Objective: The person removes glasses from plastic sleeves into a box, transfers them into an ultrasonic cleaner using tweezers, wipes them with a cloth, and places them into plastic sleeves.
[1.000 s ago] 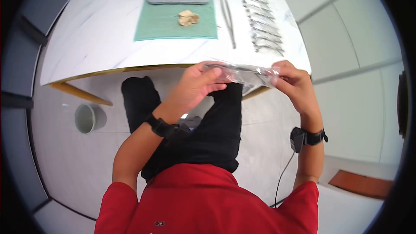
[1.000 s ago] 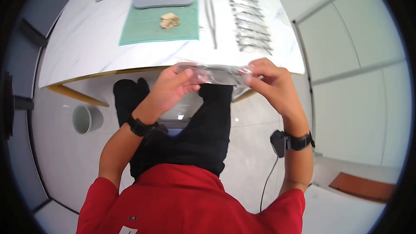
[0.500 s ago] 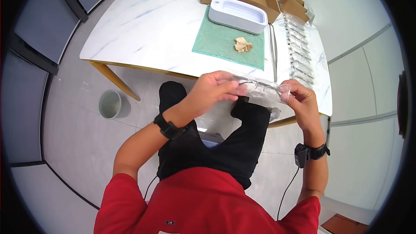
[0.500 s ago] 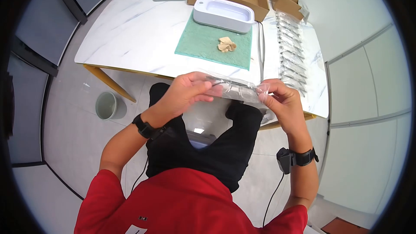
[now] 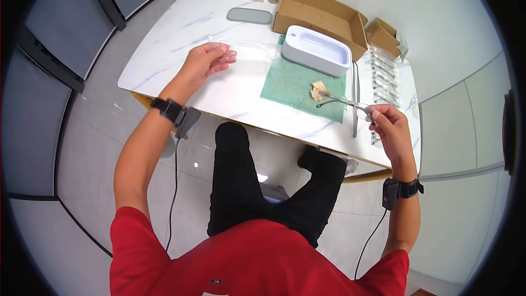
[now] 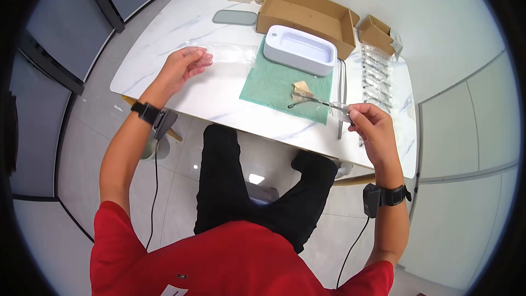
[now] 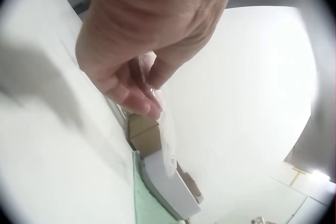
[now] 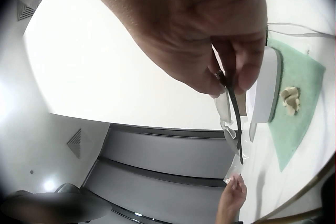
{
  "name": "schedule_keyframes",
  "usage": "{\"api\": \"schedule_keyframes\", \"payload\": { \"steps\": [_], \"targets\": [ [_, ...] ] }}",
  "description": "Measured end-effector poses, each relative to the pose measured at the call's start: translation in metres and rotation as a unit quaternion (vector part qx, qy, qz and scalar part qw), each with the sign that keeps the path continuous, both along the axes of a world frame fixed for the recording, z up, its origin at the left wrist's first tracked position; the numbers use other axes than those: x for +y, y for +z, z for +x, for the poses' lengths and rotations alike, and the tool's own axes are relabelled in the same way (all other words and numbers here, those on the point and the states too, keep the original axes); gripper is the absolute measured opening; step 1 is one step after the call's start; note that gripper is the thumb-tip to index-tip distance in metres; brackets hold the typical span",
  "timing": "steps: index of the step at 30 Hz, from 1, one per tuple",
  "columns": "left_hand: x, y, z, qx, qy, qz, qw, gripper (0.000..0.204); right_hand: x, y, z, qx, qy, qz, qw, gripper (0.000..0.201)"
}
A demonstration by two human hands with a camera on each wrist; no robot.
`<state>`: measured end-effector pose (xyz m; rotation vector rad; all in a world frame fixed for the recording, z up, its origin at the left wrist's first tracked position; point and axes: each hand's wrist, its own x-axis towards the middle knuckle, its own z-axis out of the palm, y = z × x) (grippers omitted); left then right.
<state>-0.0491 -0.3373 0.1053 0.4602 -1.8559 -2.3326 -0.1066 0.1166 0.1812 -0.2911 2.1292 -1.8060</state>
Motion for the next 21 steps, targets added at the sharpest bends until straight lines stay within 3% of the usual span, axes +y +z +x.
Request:
{"api": "schedule_keyframes", "payload": {
  "steps": [6,13,15,18,21],
  "targets": [
    [-0.055,-0.024,-0.074,-0.041,-0.003,-0.060,0.997,0.028,-0.010,0.003,-0.029,-0.010,0.014,0.017,1.000,0.013],
    [-0.067,-0.046,-0.141,-0.059,0.048,-0.173,0.982,0.027,-0.024,0.031,-0.098,0.031,0.010,0.032,0.999,0.015],
    [-0.084,-0.073,-0.160,-0.015,0.066,-0.338,0.939,0.022,-0.034,0.037,-0.130,0.049,0.012,0.044,0.998,0.019],
    [-0.081,-0.078,-0.163,-0.008,0.117,-0.414,0.903,0.023,-0.062,0.040,-0.189,0.066,0.026,0.070,0.995,0.021],
    [-0.078,-0.065,-0.161,-0.077,0.086,-0.446,0.887,0.027,-0.086,0.025,-0.264,0.064,0.064,0.079,0.993,0.021]
  ]
}}
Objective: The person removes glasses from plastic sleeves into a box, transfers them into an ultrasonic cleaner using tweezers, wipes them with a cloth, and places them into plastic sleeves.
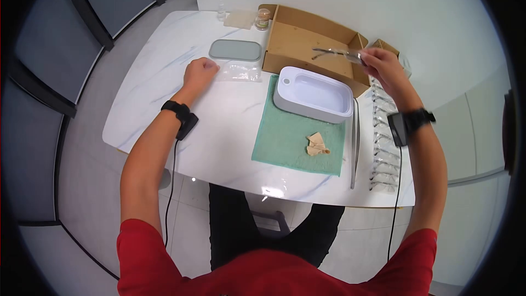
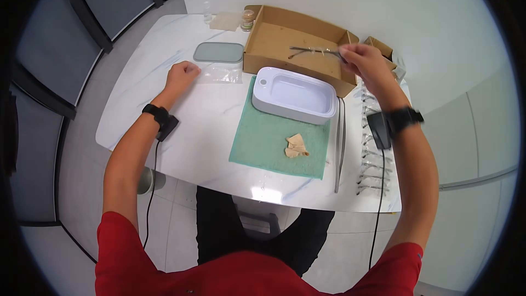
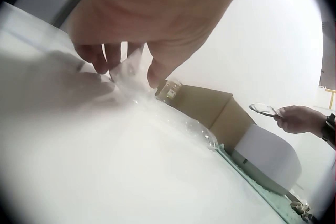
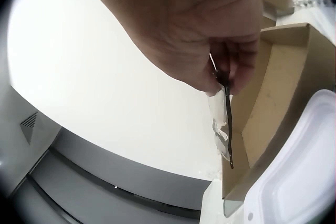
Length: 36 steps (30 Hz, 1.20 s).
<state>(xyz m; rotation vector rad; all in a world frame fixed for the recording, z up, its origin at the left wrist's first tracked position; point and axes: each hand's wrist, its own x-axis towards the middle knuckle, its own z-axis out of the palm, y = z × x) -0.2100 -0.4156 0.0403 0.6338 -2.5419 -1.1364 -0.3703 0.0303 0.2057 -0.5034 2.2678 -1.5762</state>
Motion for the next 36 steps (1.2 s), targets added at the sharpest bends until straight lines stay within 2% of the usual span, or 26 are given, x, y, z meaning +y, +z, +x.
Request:
{"api": "schedule_keyframes", "payload": {
  "steps": [1,3,6,10,13,15,16,18,19,21,22,27,29,30,32,36],
  "targets": [
    [-0.001,-0.005,0.000,0.000,-0.001,0.001,1.000,0.027,-0.014,-0.005,-0.014,-0.004,-0.008,-0.004,1.000,0.021],
    [-0.004,-0.014,-0.002,0.042,0.021,-0.112,0.993,0.036,-0.038,-0.013,-0.042,-0.031,-0.015,0.016,0.999,0.019],
    [-0.004,-0.008,0.004,0.012,0.002,-0.107,0.994,0.048,-0.062,-0.034,-0.077,-0.069,-0.018,0.050,0.996,0.014],
    [-0.001,-0.001,0.008,0.033,-0.003,-0.123,0.992,0.048,-0.089,-0.062,-0.109,-0.083,-0.005,0.066,0.994,0.009],
    [0.005,0.010,0.011,0.017,-0.013,-0.135,0.991,0.051,-0.106,-0.075,-0.118,-0.091,0.010,0.077,0.993,0.008],
    [0.011,0.016,0.013,0.044,-0.020,-0.172,0.984,0.047,-0.114,-0.080,-0.121,-0.098,0.014,0.084,0.992,0.007],
    [0.013,0.020,0.014,0.044,-0.023,-0.171,0.984,0.047,-0.117,-0.082,-0.128,-0.087,0.010,0.072,0.994,0.007],
    [0.016,0.027,0.020,0.088,-0.121,-0.228,0.962,0.041,-0.126,-0.084,-0.141,-0.077,0.006,0.061,0.995,0.006],
    [0.018,0.028,0.023,0.088,-0.121,-0.227,0.962,0.041,-0.131,-0.085,-0.148,-0.072,-0.008,0.078,0.994,0.005],
    [0.024,0.032,0.028,0.079,-0.227,-0.221,0.945,0.043,-0.141,-0.090,-0.157,-0.067,-0.018,0.096,0.993,0.004],
    [0.028,0.037,0.030,0.039,-0.243,-0.220,0.944,0.046,-0.145,-0.094,-0.163,-0.061,-0.029,0.100,0.993,0.003],
    [0.029,0.037,0.030,0.004,-0.261,-0.258,0.930,0.049,-0.158,-0.119,-0.192,-0.036,-0.018,0.089,0.995,0.002],
    [0.028,0.035,0.029,-0.017,-0.268,-0.262,0.927,0.050,-0.162,-0.115,-0.188,0.031,-0.053,0.139,0.988,0.008],
    [0.028,0.034,0.029,-0.018,-0.269,-0.268,0.925,0.050,-0.163,-0.116,-0.188,0.028,-0.053,0.140,0.988,0.008],
    [0.026,0.032,0.028,-0.020,-0.269,-0.274,0.923,0.050,-0.165,-0.117,-0.192,0.103,-0.020,0.231,0.967,0.027],
    [0.024,0.030,0.028,-0.018,-0.263,-0.277,0.924,0.051,-0.172,-0.113,-0.179,0.159,-0.010,0.252,0.954,0.026]
  ]
}}
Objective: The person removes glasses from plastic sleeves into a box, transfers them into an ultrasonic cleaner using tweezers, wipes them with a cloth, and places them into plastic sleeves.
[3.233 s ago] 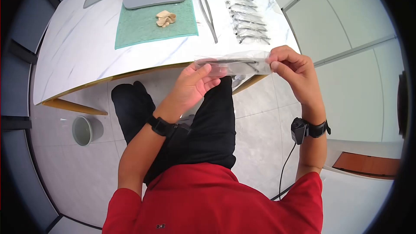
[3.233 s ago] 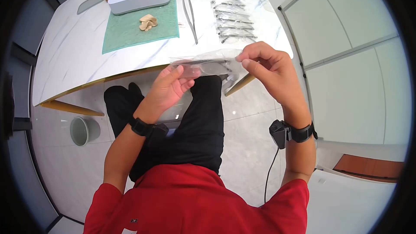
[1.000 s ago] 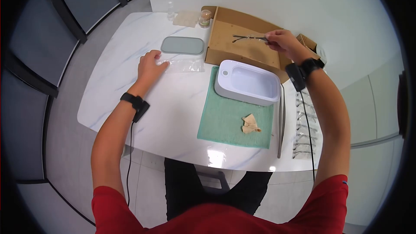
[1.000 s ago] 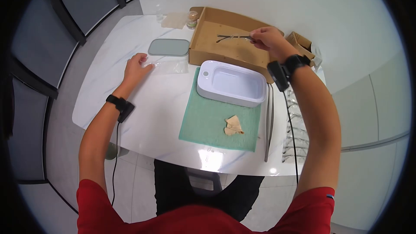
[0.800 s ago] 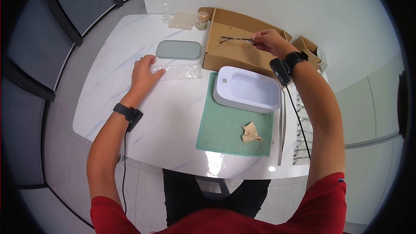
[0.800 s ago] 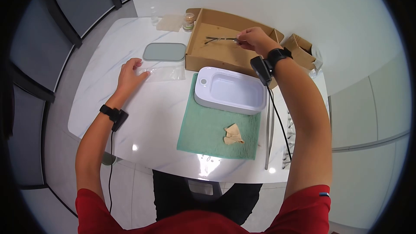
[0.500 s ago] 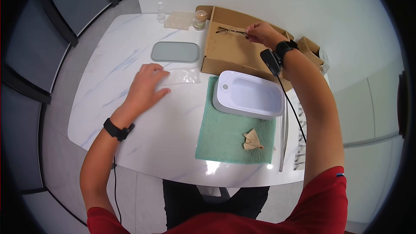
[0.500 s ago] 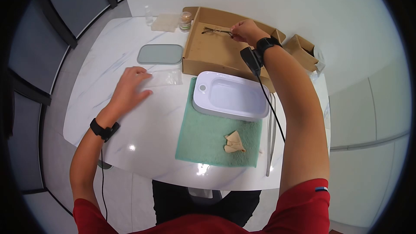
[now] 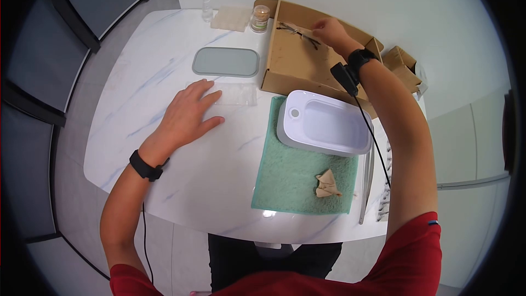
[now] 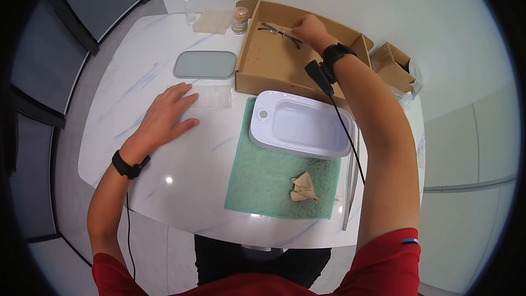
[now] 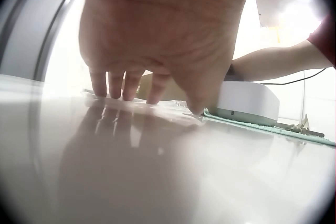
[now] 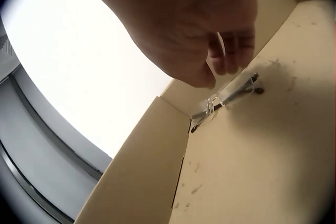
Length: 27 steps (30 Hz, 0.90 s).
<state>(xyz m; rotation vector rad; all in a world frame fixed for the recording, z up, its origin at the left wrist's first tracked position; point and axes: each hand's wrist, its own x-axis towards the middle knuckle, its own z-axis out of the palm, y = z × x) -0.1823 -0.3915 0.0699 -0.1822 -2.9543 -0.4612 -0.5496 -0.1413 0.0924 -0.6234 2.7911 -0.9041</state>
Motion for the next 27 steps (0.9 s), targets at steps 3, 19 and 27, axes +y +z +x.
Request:
{"api": "schedule_keyframes", "payload": {
  "steps": [3,19,27],
  "targets": [
    [0.001,0.001,0.000,-0.004,0.005,0.000,1.000,0.051,-0.004,0.002,0.013,-0.015,0.057,0.063,0.996,0.027],
    [-0.004,-0.003,-0.002,0.018,-0.013,-0.007,1.000,0.050,-0.001,0.025,0.030,-0.084,0.171,0.111,0.975,0.049],
    [-0.007,-0.004,-0.013,0.013,0.000,-0.008,1.000,0.049,0.051,0.073,0.077,-0.157,0.147,-0.010,0.976,0.039]
  ]
}}
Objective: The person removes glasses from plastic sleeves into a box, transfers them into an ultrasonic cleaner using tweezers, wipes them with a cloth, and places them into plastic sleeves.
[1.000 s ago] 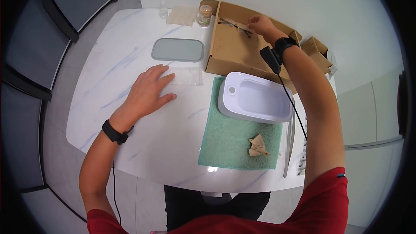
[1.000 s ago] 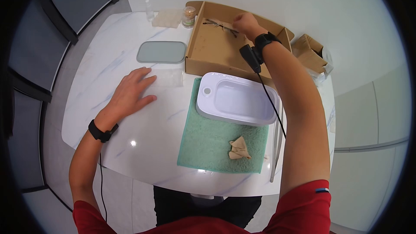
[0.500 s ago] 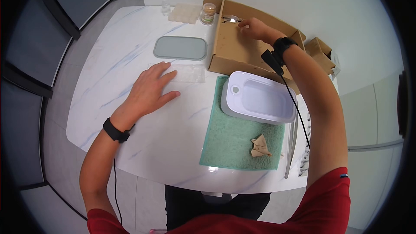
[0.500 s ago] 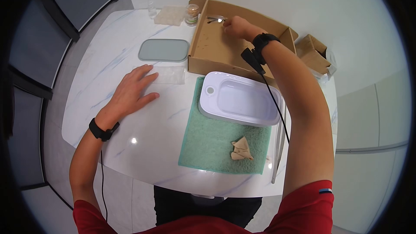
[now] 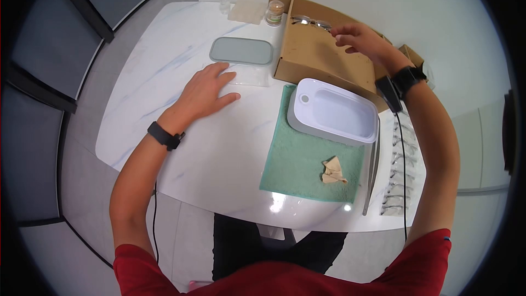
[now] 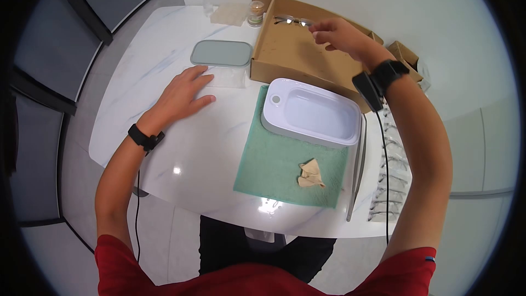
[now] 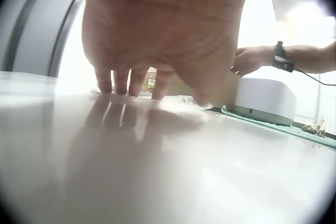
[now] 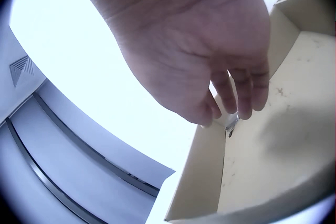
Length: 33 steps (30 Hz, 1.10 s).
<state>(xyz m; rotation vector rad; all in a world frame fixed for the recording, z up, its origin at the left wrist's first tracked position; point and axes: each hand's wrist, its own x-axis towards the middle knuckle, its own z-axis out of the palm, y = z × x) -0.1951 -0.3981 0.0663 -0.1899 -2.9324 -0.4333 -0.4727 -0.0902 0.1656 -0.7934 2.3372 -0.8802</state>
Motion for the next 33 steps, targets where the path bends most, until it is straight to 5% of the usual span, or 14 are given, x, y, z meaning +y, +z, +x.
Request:
{"api": "schedule_keyframes", "payload": {
  "steps": [9,16,23,28,33],
  "targets": [
    [-0.004,0.005,-0.004,-0.023,0.015,0.004,1.000,0.048,0.125,0.072,0.130,0.016,-0.035,-0.071,0.997,0.030],
    [-0.009,-0.008,-0.011,-0.002,0.010,-0.032,0.999,0.052,0.301,0.100,0.214,0.127,-0.258,-0.128,0.949,0.028],
    [0.007,0.013,-0.008,-0.065,0.029,-0.027,0.997,0.052,0.445,-0.013,0.294,0.155,-0.462,-0.037,0.872,0.030],
    [0.004,0.008,-0.003,0.000,0.045,-0.038,0.998,0.052,0.448,-0.077,0.337,0.124,-0.529,-0.057,0.838,0.029],
    [0.004,0.006,0.002,0.074,0.023,-0.019,0.997,0.045,0.436,-0.093,0.340,0.129,-0.497,-0.071,0.855,0.027]
  ]
}}
